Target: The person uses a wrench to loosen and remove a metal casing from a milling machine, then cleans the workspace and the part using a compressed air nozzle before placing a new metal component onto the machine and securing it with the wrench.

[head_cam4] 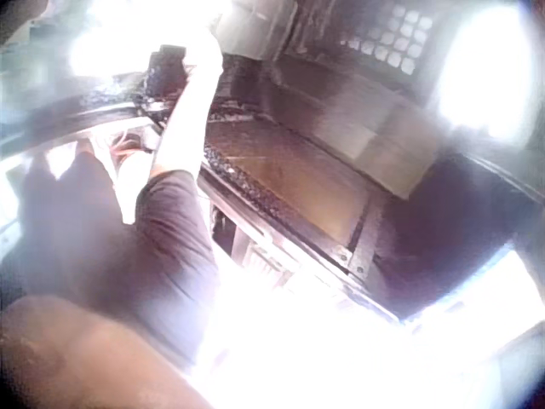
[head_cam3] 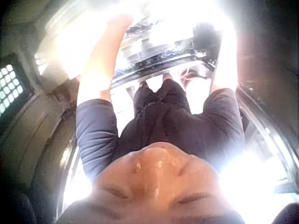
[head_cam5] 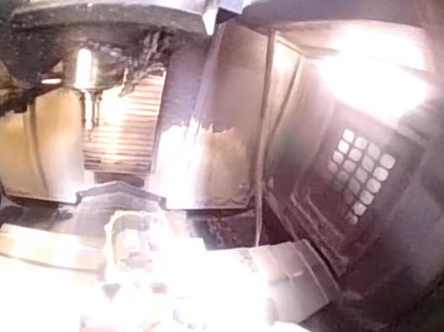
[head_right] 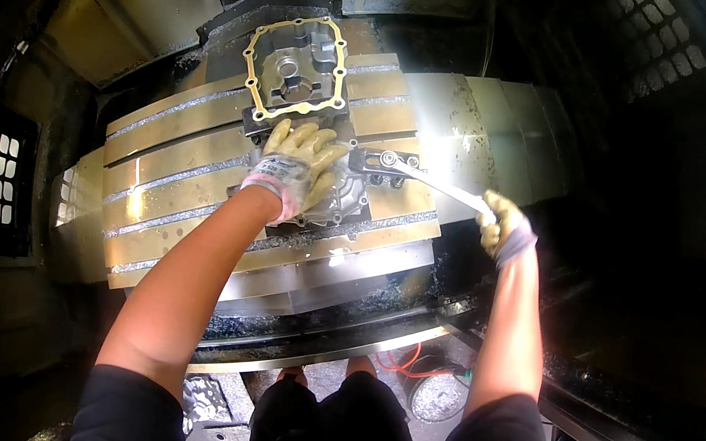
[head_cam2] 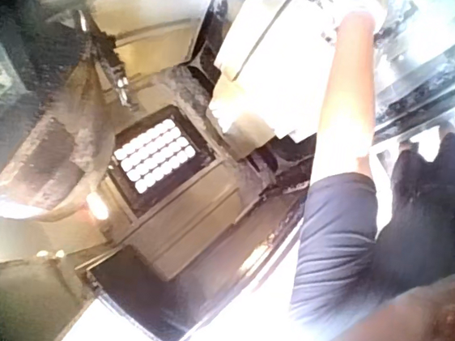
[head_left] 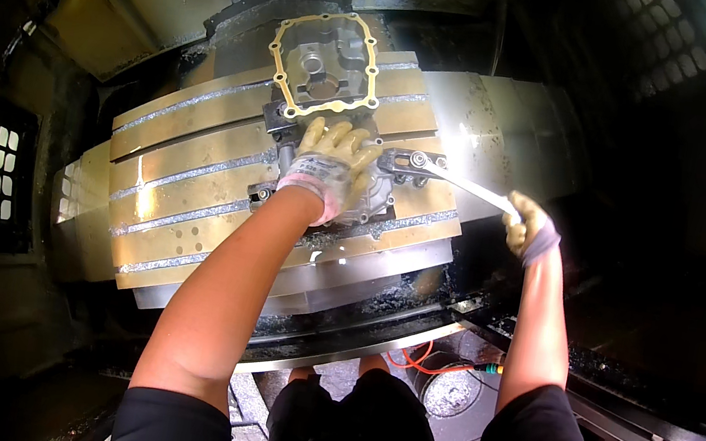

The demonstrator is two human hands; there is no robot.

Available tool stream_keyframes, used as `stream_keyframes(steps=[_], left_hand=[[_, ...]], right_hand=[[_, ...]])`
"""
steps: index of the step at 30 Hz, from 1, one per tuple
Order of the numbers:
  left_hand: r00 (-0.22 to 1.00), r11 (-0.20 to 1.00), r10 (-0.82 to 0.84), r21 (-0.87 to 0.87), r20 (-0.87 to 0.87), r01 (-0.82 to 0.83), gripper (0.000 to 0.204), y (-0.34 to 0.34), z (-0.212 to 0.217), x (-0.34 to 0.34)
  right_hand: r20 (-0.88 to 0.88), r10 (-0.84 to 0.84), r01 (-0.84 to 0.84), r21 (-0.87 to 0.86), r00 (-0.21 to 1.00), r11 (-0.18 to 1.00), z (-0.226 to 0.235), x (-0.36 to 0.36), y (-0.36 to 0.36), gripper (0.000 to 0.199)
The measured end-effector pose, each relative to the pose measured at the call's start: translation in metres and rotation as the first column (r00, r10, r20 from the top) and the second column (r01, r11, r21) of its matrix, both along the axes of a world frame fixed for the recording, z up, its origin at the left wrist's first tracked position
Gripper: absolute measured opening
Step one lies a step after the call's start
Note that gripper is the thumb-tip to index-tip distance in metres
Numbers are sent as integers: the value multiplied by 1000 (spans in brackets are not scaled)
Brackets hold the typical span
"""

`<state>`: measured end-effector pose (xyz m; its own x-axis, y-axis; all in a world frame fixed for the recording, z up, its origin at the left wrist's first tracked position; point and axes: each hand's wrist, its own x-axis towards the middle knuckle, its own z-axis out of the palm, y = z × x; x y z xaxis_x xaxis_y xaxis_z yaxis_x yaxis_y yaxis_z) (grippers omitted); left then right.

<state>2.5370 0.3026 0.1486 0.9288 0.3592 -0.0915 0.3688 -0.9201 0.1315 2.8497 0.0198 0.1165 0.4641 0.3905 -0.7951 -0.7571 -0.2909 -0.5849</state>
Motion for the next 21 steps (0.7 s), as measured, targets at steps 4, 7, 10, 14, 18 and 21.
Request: stream_keyframes(steps=[4,7,10,14,18,21], left_hand=[[1000,1000,18,-4,-2,-18,49,3,-2,-2],[996,999,14,-45,86,-10,50,5,-3,-5],[958,989,33,-146,283,10,54,9,9,-2],[624,921,296,-43,724,-387,59,82,22,-5],[338,119,892,-567,-299,-815,78,151,6,31],[643,689,716,124,-273,-714,44,184,-72,13]], right_hand=[[323,34,-7,-83,946,997,14,36,68,20],[289,302,-350,129,908,928,-12,78,70,22],[296,228,-316,292,927,903,-37,80,54,28],[240,-49,-47,378,969,924,-44,64,75,29],[375,-61,-31,235,925,971,-63,52,131,21],[254,0,-89,339,967,937,-83,32,184,17]])
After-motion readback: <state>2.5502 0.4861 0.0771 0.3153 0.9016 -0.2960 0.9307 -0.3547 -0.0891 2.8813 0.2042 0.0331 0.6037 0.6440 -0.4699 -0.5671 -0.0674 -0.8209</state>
